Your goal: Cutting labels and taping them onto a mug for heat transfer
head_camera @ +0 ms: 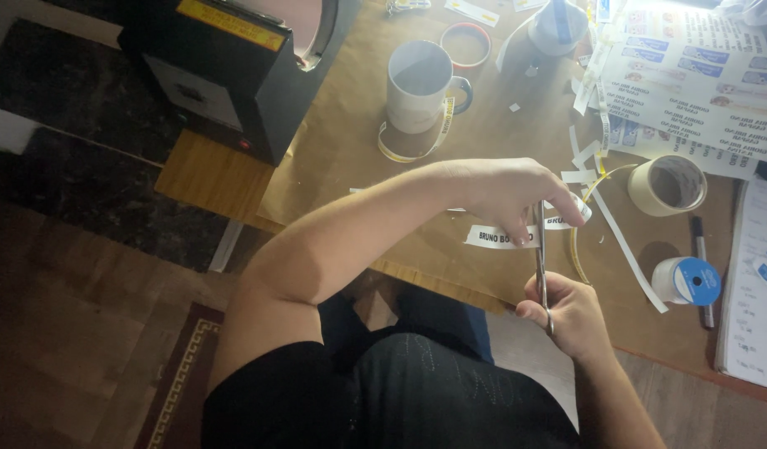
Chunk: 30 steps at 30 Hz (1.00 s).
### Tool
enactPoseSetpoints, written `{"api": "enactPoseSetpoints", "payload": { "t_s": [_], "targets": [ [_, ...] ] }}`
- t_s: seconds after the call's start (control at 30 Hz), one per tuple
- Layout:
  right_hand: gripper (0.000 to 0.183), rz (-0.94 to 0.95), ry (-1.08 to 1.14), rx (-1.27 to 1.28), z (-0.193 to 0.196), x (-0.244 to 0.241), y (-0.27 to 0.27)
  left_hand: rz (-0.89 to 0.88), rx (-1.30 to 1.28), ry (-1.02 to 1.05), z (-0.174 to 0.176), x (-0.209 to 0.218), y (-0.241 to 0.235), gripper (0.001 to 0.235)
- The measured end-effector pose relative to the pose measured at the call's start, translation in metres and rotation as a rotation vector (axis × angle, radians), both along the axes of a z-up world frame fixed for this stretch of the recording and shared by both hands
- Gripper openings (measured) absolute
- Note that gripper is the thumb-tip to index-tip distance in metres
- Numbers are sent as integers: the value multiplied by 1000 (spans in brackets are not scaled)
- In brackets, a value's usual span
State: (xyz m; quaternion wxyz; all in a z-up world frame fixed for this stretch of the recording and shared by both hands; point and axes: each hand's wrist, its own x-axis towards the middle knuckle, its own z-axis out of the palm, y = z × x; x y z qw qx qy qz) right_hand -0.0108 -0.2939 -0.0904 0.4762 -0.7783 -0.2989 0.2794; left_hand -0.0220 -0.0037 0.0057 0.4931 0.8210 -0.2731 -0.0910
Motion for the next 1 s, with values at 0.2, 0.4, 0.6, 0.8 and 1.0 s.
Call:
{"api": "enactPoseSetpoints", "payload": {
  "t_s": [0.2, 0.4, 0.6, 0.8, 1.0],
  "targets": [
    [40, 30, -29, -121, 18, 1, -9, -50, -33, -28, -11, 3, 4, 69],
    [37, 271, -190, -600, 51, 56, -90, -177, -13, 74, 18, -11, 21, 68],
    [33, 272, -204, 570, 120, 59, -10, -314, 93, 127, 47, -9, -1, 67],
    [31, 489, 284, 408, 60, 104, 46, -258, 153, 211, 56, -19, 3, 62],
    [29, 356, 196, 308, 35, 118, 32, -202, 207, 237, 41, -23, 20, 64]
  ]
}}
